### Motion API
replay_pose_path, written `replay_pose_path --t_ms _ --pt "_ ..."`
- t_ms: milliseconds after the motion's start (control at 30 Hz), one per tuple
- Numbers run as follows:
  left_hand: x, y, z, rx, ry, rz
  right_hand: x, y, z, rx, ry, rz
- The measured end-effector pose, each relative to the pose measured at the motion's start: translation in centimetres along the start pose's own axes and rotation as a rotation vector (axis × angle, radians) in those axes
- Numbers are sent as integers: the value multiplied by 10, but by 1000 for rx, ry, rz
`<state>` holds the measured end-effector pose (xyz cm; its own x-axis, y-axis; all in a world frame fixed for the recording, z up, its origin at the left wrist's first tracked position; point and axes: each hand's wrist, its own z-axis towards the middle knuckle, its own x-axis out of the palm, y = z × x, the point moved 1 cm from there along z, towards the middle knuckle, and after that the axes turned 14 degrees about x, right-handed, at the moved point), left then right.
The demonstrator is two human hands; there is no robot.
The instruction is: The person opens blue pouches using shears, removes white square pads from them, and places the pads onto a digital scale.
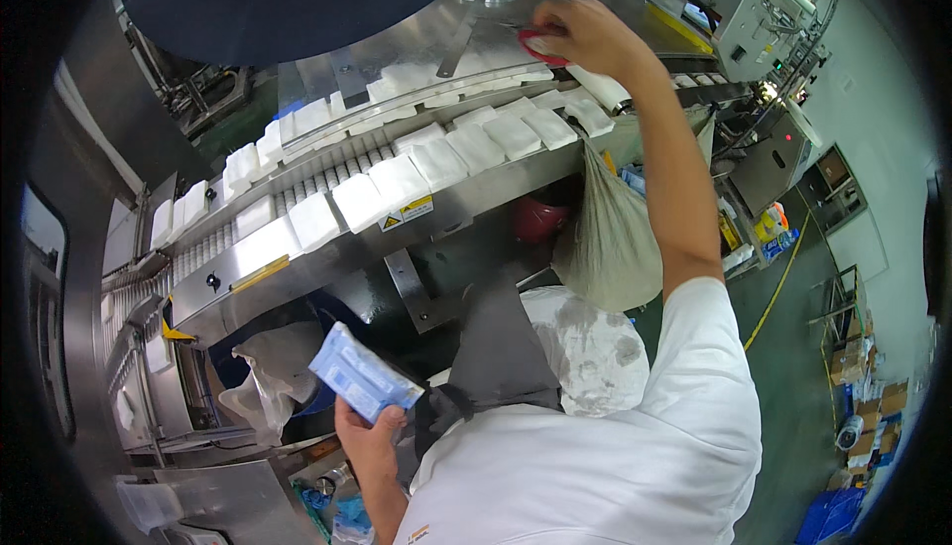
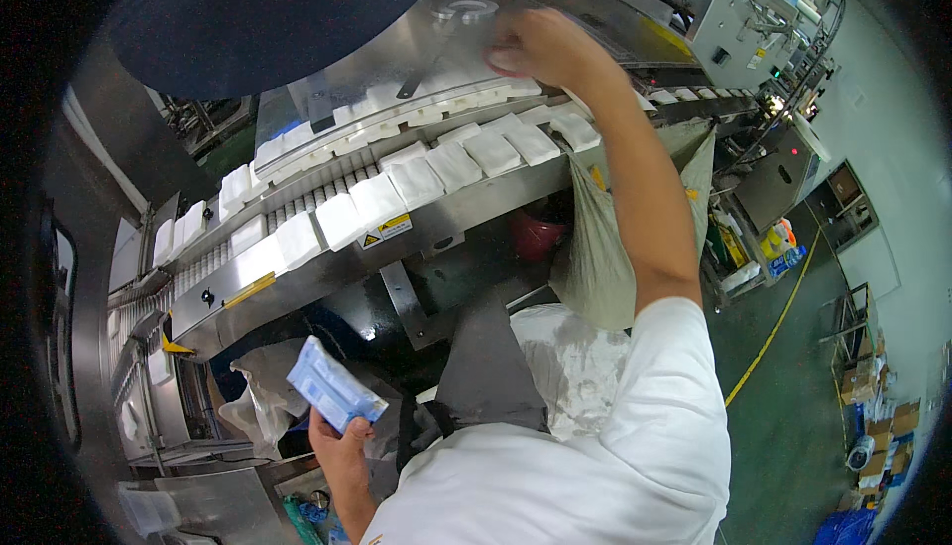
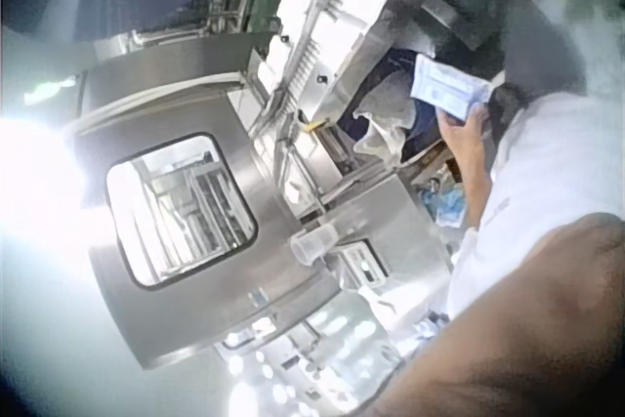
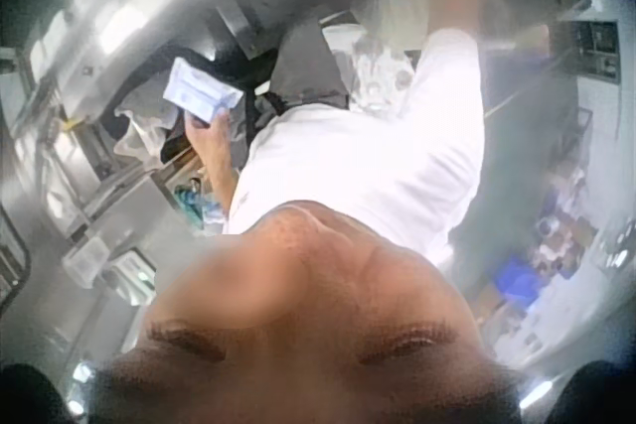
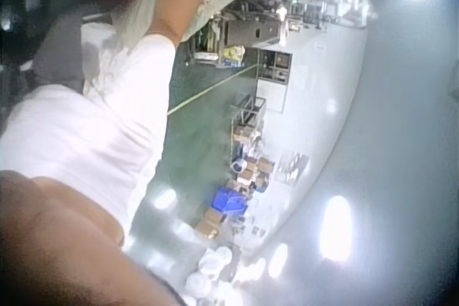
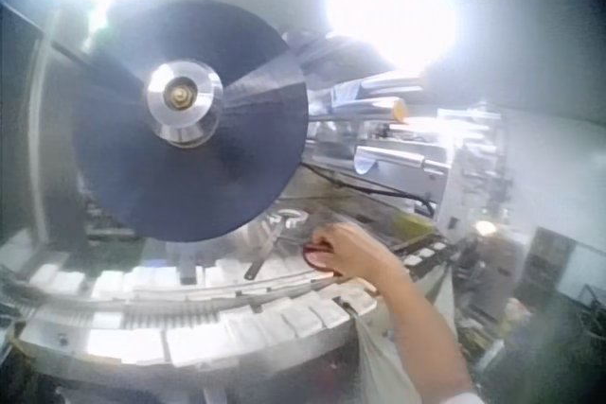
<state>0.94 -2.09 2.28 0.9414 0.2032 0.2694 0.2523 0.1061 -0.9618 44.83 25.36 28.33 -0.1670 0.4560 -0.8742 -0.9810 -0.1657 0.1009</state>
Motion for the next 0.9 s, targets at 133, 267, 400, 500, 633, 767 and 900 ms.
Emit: replay_pose_path --t_ms 133,267,400,500,633,767,900 --pt "13 -10 -3 -73 87 -34 35 36 45 -124 63 -111" --pt "18 -10 1 -128 129 -120 33 49 7 -368 -474 -179" --pt "19 1 11 -200 143 -203 33 131 -130 -263 310 593" --pt "29 8 20 -263 234 -290 72 182 -196 -785 369 780" --pt "38 14 21 -407 365 -394 113 180 -240 -787 176 749" --pt "32 24 22 -376 389 -325 111 175 -251 -539 281 929" --pt "48 6 26 251 344 130 115 167 -256 -273 297 1024"
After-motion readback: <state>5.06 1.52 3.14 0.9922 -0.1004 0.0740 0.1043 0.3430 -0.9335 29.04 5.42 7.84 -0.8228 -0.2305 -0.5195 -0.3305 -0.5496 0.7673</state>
